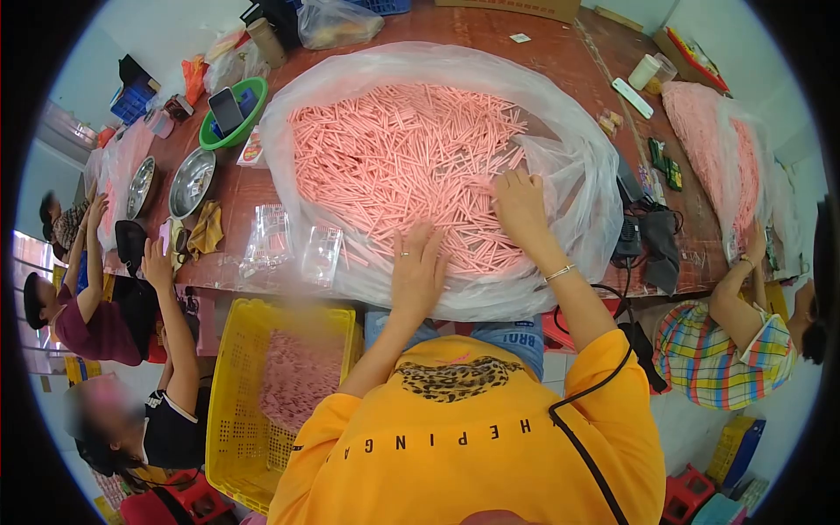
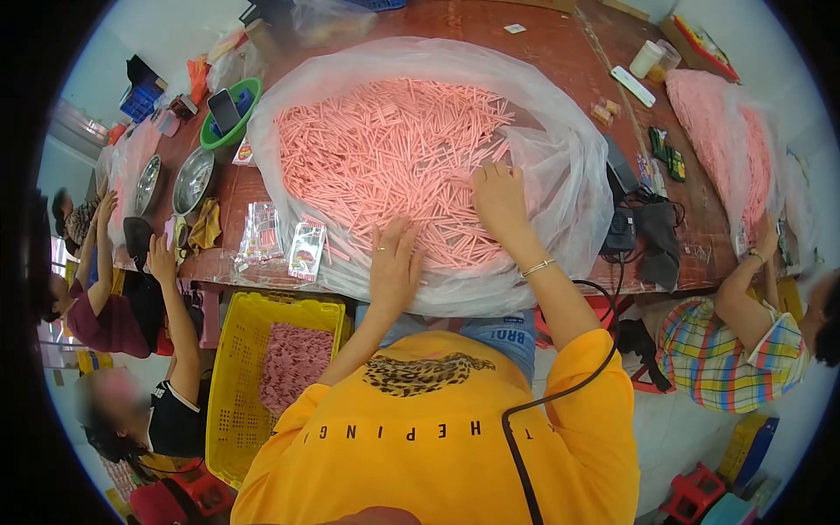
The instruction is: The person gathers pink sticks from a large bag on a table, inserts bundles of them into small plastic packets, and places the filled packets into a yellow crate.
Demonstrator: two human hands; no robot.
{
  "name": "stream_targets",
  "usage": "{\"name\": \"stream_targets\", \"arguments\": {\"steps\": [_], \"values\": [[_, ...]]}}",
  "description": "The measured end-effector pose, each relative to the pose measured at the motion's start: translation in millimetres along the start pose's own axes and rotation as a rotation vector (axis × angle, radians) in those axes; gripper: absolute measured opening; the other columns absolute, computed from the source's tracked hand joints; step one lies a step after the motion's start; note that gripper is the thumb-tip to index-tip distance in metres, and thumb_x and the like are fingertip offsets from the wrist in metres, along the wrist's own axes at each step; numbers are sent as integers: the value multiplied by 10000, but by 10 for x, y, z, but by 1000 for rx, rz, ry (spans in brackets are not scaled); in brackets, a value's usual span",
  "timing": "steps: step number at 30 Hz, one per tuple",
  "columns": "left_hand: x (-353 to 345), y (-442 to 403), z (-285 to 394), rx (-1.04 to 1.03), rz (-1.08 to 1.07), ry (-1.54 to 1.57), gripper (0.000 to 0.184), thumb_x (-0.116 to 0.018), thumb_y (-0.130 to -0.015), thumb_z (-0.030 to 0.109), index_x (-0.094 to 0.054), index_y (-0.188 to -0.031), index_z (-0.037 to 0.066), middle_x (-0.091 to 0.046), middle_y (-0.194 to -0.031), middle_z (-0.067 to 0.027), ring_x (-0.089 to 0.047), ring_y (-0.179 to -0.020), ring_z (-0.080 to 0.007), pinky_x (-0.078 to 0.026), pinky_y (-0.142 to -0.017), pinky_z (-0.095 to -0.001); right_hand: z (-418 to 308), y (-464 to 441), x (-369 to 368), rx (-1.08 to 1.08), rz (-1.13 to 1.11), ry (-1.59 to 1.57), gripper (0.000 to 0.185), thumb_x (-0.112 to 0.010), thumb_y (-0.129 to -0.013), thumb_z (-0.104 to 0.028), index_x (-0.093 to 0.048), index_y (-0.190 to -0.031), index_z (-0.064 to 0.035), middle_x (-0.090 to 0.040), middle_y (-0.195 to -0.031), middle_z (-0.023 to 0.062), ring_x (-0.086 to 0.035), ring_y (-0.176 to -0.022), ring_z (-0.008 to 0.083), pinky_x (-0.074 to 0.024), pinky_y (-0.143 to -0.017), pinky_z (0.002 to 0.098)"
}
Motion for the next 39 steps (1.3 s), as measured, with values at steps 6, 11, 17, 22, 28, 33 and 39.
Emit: {"name": "stream_targets", "arguments": {"steps": [6,11,17,22,28,33,39], "values": [[6,-2,7,-4,-4,8,386,-629,-892,147,-557,-1263,69,-495,-1340,-139,-450,-1295,-330,-260,-1134,-588,27,-140,312,-111,110,-166,150,-617,-796,-114,-562,-906,-28,-630,-846,150,-566,-927,284,-347,-890,474],[12,7,7,-4,12,9,374,-629,-893,147,-565,-1252,67,-497,-1335,-142,-458,-1284,-334,-265,-1132,-590,-44,-227,353,-182,85,-455,135,-534,-933,-144,-537,-960,-12,-626,-830,128,-596,-800,279,-440,-739,412],[14,14,14,-26,19,1,348,-633,-898,165,-558,-1215,40,-495,-1323,-164,-453,-1294,-343,-270,-1122,-590,-239,3,-546,-698,-39,-2050,158,-562,-989,-223,-495,-967,-81,-505,-687,1,-460,-575,86,-417,-516,259],[46,5,12,-7,12,27,342,-622,-905,156,-571,-1227,54,-498,-1338,-151,-472,-1272,-335,-271,-1124,-584,-415,38,-401,-674,-154,-2050,248,-591,-986,-276,-454,-821,-152,-376,-605,-74,-326,-472,30,-277,-409,199],[75,22,-31,11,40,114,318,-610,-916,149,-582,-1212,38,-527,-1309,-165,-490,-1254,-348,-304,-1106,-559,-500,168,-436,-704,-165,-1913,307,-617,-971,-342,-445,-789,-166,-345,-589,-91,-290,-464,13,-216,-405,198],[309,-233,-320,228,143,580,310,-547,-953,110,-574,-1240,-5,-571,-1274,-198,-519,-1242,-345,-384,-1060,-420,-587,256,-411,-654,-219,-1954,314,-598,-976,-392,-458,-830,-152,-328,-594,-96,-288,-466,17,-228,-416,197],[345,-548,-140,248,45,778,296,-519,-980,144,-615,-1210,-16,-652,-1170,-188,-623,-1102,-317,-465,-965,-356,-676,242,-346,-539,-256,-1927,301,-595,-978,-388,-461,-868,-141,-327,-611,-93,-300,-485,21,-240,-421,192]]}}
Point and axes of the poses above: each hand's wrist, its own y-axis away from the middle knuckle, its own x-axis out of the back of the hand, z = x × y, the point moved 10 cm from there along -y, towards the middle knuckle
